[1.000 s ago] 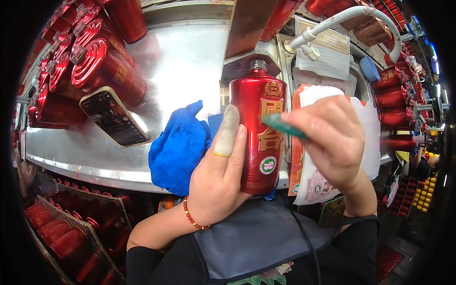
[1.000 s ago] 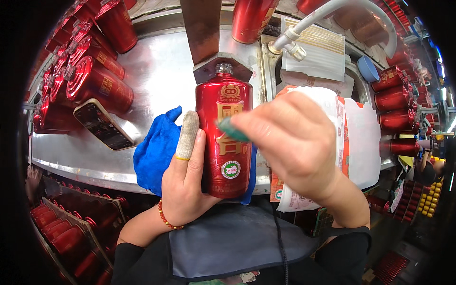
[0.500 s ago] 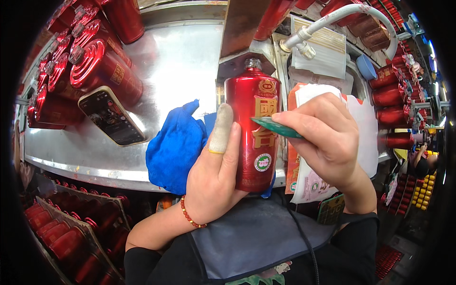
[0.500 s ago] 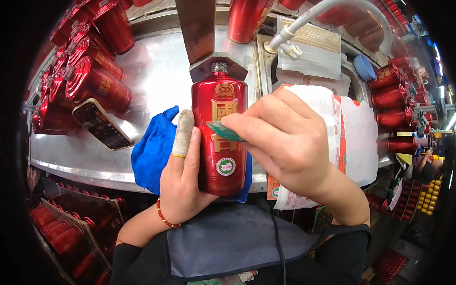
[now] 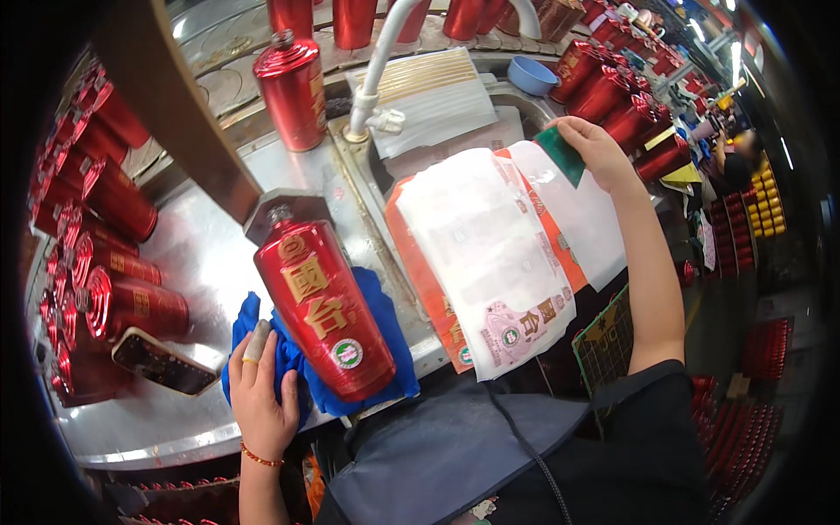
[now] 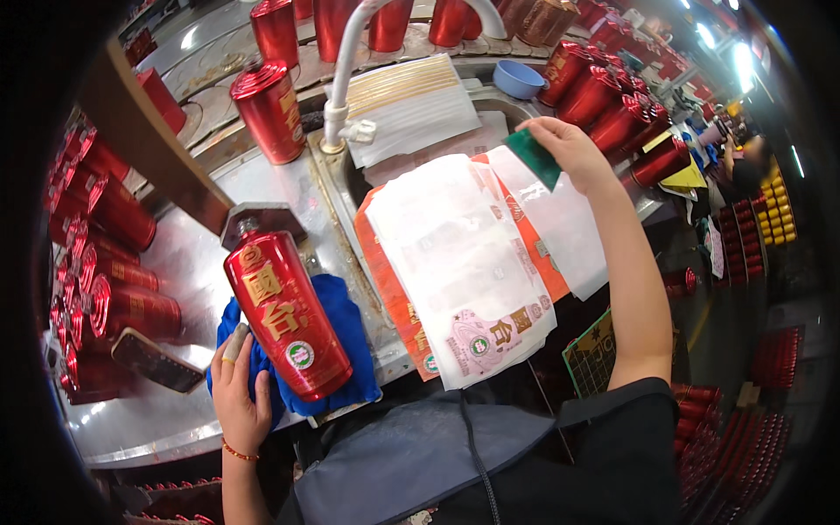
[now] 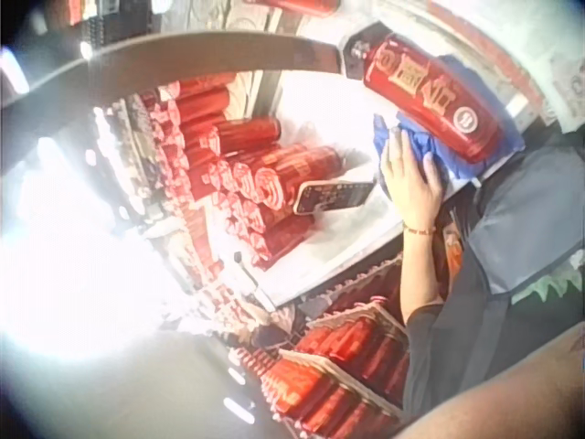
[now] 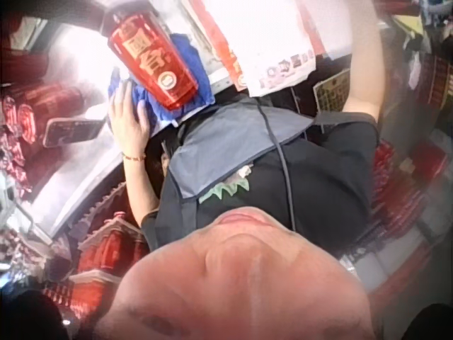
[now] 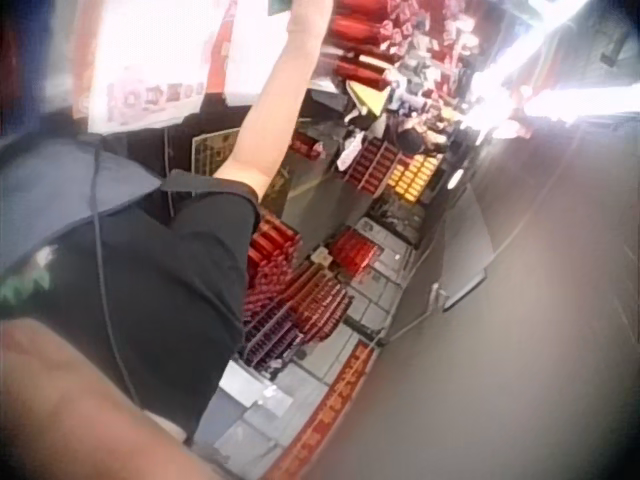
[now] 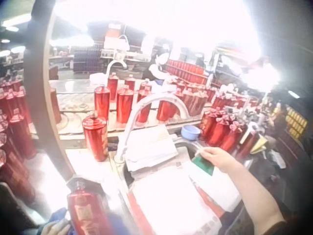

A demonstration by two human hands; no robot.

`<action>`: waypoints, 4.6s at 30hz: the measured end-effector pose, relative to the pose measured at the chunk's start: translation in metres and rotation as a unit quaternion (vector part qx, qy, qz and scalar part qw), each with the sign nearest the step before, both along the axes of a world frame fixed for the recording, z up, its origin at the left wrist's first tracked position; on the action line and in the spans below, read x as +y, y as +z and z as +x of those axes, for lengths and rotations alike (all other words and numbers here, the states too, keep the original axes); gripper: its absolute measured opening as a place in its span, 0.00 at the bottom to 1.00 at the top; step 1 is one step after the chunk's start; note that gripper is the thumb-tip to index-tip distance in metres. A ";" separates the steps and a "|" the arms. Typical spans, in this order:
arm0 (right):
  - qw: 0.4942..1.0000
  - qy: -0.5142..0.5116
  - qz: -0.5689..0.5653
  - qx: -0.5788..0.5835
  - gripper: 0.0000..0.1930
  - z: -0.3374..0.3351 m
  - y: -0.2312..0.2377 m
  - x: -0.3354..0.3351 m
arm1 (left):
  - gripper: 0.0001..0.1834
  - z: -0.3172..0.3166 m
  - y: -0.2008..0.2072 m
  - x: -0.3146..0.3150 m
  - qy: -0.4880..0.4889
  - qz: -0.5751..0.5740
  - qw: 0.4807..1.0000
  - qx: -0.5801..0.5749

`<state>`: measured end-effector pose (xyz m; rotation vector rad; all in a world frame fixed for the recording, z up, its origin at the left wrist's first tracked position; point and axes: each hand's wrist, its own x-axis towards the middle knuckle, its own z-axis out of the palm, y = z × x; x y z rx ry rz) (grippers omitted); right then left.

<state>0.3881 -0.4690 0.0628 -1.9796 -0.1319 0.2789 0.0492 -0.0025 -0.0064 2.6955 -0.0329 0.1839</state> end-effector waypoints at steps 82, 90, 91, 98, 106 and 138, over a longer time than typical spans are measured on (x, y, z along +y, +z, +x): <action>0.964 0.196 -0.165 0.072 0.16 -0.153 0.074 -0.139 | 0.45 -0.049 0.008 -0.047 -0.013 0.154 0.977 -0.148; 0.962 0.064 -0.265 0.031 0.16 0.121 -0.031 -0.053 | 0.49 -0.060 -0.015 -0.042 0.053 0.050 0.993 -0.091; 0.964 0.058 -0.239 0.104 0.16 0.143 -0.050 -0.047 | 0.49 -0.059 -0.019 -0.040 0.044 0.060 0.993 -0.088; 0.910 0.063 -0.347 0.217 0.12 0.197 -0.126 -0.006 | 0.51 -0.072 -0.040 -0.039 0.036 0.095 0.987 -0.124; 0.956 0.012 -0.191 0.222 0.08 0.215 -0.165 -0.029 | 0.48 -0.077 -0.048 -0.031 -0.005 0.126 0.983 -0.135; 0.891 -0.120 -0.369 -0.235 0.16 0.143 -0.017 -0.024 | 0.49 -0.071 -0.047 -0.035 -0.009 0.154 0.983 -0.101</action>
